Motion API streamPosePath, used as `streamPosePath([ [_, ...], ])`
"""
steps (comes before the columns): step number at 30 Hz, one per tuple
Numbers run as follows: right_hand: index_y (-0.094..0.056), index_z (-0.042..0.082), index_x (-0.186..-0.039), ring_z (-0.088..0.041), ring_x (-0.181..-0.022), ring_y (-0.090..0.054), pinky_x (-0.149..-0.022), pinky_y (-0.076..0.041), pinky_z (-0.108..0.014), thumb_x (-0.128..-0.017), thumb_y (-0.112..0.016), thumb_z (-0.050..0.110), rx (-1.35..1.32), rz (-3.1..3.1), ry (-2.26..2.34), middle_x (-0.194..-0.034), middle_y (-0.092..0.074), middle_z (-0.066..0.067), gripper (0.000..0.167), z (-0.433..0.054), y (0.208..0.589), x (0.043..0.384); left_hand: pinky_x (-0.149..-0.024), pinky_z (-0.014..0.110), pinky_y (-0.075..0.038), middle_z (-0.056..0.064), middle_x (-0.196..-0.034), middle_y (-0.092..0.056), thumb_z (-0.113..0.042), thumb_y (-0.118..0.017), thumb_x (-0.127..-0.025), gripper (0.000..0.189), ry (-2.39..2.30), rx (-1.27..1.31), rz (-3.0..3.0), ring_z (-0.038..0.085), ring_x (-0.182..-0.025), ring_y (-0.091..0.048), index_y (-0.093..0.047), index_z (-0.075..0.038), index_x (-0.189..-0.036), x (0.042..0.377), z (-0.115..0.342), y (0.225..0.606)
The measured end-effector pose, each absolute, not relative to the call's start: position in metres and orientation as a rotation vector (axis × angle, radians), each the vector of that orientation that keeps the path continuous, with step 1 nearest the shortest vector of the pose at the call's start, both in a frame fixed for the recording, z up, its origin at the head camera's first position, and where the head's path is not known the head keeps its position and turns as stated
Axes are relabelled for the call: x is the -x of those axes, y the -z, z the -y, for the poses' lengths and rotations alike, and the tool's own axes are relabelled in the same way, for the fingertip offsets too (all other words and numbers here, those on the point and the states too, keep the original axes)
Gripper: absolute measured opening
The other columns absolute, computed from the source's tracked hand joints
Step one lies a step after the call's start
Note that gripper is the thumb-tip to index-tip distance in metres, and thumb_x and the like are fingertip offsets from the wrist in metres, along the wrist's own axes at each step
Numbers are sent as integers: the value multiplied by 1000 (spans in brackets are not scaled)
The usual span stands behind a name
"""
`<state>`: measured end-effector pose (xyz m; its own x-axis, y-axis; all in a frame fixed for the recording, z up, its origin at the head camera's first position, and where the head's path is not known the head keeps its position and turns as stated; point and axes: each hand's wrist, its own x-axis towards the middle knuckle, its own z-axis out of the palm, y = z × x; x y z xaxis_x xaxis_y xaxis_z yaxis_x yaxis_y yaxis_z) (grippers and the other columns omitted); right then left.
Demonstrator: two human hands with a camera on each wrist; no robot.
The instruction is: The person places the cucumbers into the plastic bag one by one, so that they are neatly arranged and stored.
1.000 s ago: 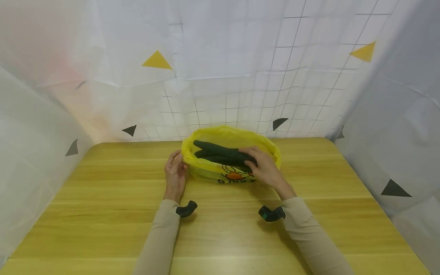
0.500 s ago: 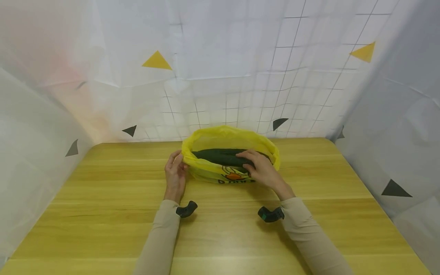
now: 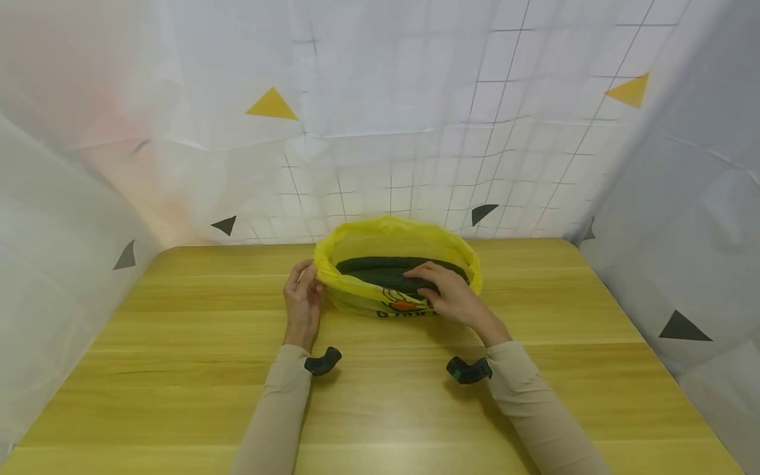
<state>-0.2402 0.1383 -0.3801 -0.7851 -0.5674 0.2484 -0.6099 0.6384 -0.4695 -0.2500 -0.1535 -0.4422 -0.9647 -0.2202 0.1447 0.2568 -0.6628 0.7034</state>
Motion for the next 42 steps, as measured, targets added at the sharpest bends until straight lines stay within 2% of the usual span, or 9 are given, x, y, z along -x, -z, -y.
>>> streamPosePath([
  [12,-57,13,-128,-12,-71,-47,-65,-40,-28,-92,-59,5,-1027,2761,-821,-126,-57,-4,37,-138,383,242,-57,20,-44,-2,-71,-60,-17,-68,-88,15,2630,22,1170,8,-58,-50,-64,-9,-100,249,154,442],
  [28,-57,11,-127,-18,-87,-58,-73,-44,-32,-92,-58,3,-976,2776,-828,-126,-58,-6,36,-135,387,242,-57,20,-44,-3,-73,-60,-20,-68,-88,19,2625,23,1190,8,-58,-49,-63,-9,-102,250,154,443],
  [39,-57,13,-128,-11,-67,-48,-71,-42,-31,-93,-57,3,-941,2770,-737,-126,-59,-6,36,-132,390,242,-57,19,-44,-2,-75,-61,-21,-69,-87,20,2645,25,1173,8,-59,-49,-63,-9,-102,250,154,443],
  [42,-56,13,-129,-14,-70,-52,-79,-46,-37,-94,-56,6,-918,2782,-719,-126,-59,-6,35,-131,391,242,-57,19,-44,-2,-76,-61,-21,-69,-87,21,2649,23,1168,8,-59,-49,-63,-9,-102,250,154,443],
])
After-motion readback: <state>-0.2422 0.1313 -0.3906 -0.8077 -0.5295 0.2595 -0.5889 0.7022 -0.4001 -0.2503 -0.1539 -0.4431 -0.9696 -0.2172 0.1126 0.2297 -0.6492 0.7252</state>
